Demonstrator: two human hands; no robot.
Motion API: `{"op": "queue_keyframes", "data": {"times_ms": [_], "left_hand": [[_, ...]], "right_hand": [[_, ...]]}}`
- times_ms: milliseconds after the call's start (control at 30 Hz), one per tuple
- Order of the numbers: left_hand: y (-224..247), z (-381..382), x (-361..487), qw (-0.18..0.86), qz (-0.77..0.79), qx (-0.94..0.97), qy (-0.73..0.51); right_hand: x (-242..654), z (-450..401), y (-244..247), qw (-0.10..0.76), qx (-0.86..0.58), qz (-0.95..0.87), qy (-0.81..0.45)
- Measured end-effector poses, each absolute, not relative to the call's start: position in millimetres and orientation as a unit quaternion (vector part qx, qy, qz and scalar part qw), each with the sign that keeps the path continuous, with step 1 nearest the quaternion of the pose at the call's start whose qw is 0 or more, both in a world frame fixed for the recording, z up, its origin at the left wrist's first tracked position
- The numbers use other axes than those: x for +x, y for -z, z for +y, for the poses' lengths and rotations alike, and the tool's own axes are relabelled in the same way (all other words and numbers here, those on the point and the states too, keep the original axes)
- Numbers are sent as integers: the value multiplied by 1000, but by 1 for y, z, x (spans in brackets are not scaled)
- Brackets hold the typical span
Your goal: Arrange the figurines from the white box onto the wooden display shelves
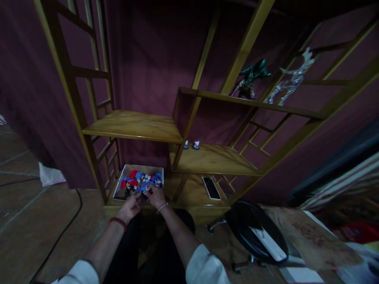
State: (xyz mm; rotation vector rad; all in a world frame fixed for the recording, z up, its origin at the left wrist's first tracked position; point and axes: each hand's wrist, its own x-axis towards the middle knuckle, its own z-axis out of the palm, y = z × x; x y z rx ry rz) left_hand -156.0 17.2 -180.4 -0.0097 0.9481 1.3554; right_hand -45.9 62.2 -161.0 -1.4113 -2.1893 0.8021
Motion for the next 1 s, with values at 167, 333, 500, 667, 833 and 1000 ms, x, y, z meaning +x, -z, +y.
{"op": "queue_keyframes", "data": {"times_ms": [167, 333, 500, 667, 833, 1000], "left_hand": [[159, 20, -151, 670, 425, -8, -608], [142, 20, -149, 680, 407, -25, -609], [135, 16, -149, 675, 379, -4, -633], [124, 12, -152, 669, 359, -6, -650], [111, 7, -153, 654, 351, -4, -669], [108, 6, -152, 653, 345, 2, -674]], "right_hand": [[-43, 68, 150, 199, -508, -787, -287], [-38, 78, 145, 214, -489, -783, -320], [-36, 86, 142, 245, -447, -782, -360], [-39, 86, 131, 288, -404, -772, -397], [-44, 82, 118, 328, -372, -765, -411], [-42, 82, 109, 332, -366, -775, -394]]}}
